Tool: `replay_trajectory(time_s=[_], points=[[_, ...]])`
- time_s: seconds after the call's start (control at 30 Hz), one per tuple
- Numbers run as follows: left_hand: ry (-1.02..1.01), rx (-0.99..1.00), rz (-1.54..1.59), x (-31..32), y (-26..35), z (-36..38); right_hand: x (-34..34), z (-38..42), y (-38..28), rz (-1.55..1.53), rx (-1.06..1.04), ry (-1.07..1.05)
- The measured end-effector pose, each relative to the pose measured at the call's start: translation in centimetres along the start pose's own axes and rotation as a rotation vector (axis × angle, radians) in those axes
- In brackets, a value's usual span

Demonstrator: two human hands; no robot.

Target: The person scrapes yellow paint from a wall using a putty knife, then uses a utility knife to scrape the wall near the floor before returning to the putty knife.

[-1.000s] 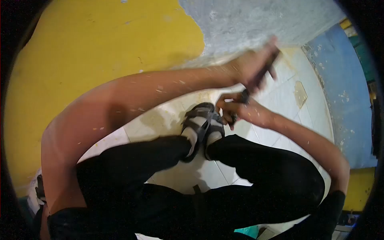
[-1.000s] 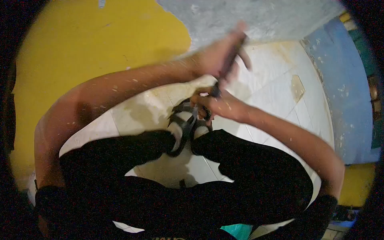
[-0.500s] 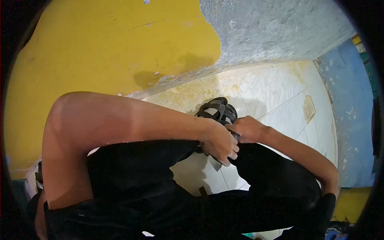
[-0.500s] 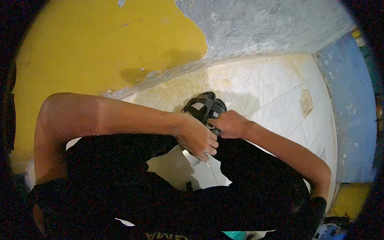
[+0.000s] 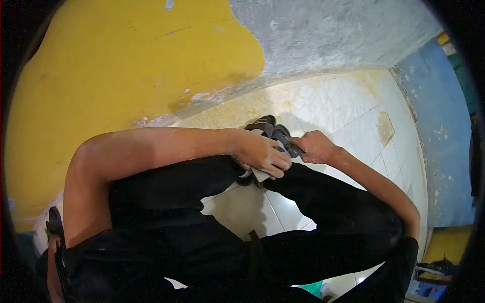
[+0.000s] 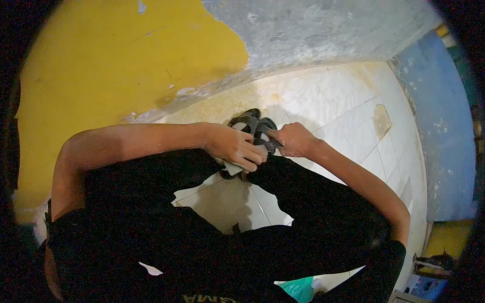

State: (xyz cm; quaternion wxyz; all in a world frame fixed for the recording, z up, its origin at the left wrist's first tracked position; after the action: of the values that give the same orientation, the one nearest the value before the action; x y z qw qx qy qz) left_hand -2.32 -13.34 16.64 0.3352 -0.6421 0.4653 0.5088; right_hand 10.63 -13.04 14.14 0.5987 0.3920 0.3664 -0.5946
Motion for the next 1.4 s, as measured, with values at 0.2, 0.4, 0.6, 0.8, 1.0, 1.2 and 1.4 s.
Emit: replay_trajectory(time_s=[0.2, 0.4, 0.6, 0.8, 1.0, 1.2, 1.4], points=[[0.050, 0.024, -0.149, 0.1, -0.2, -0.1, 0.7, 0.0, 0.1, -0.058, -0.065, 0.029], [-0.138, -0.831, -0.189, -4.1, -7.8, 12.7, 0.0, 1.3, 4.1, -1.101, 0.167, 0.250], [-0.217, -0.467, 0.063, 3.5, -5.4, 3.5, -9.0, -0.2, -2.4, -1.121, -0.178, 0.392], [-0.247, -0.240, 0.023, -2.6, -2.9, 0.9, -7.7, -0.2, -5.2, -1.173, -0.055, -0.003], [-0.298, -0.340, -0.042, -2.5, -6.0, 3.9, -8.4, -5.3, -2.6, -1.163, -0.092, 0.091], [-0.122, -0.768, 0.648, 0.7, -6.9, 3.6, -3.8, -4.8, -2.6, -1.052, 0.000, -0.060], [-0.457, -0.043, -0.153, 9.8, 1.9, -3.9, 6.2, 0.9, -6.4, -1.299, 0.077, -0.214]])
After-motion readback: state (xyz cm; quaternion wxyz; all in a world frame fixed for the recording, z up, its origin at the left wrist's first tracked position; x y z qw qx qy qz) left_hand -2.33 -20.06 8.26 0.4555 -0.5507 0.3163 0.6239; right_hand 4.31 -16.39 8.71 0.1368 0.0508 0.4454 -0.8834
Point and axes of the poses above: each hand's wrist, its own z-axis away from the middle knuckle, its own x-axis out of the palm, y = z × x, the point moved 8 cm from there along -z, towards the middle knuckle, and after that the axes turned 12 degrees about x, right-handed, at the moved point
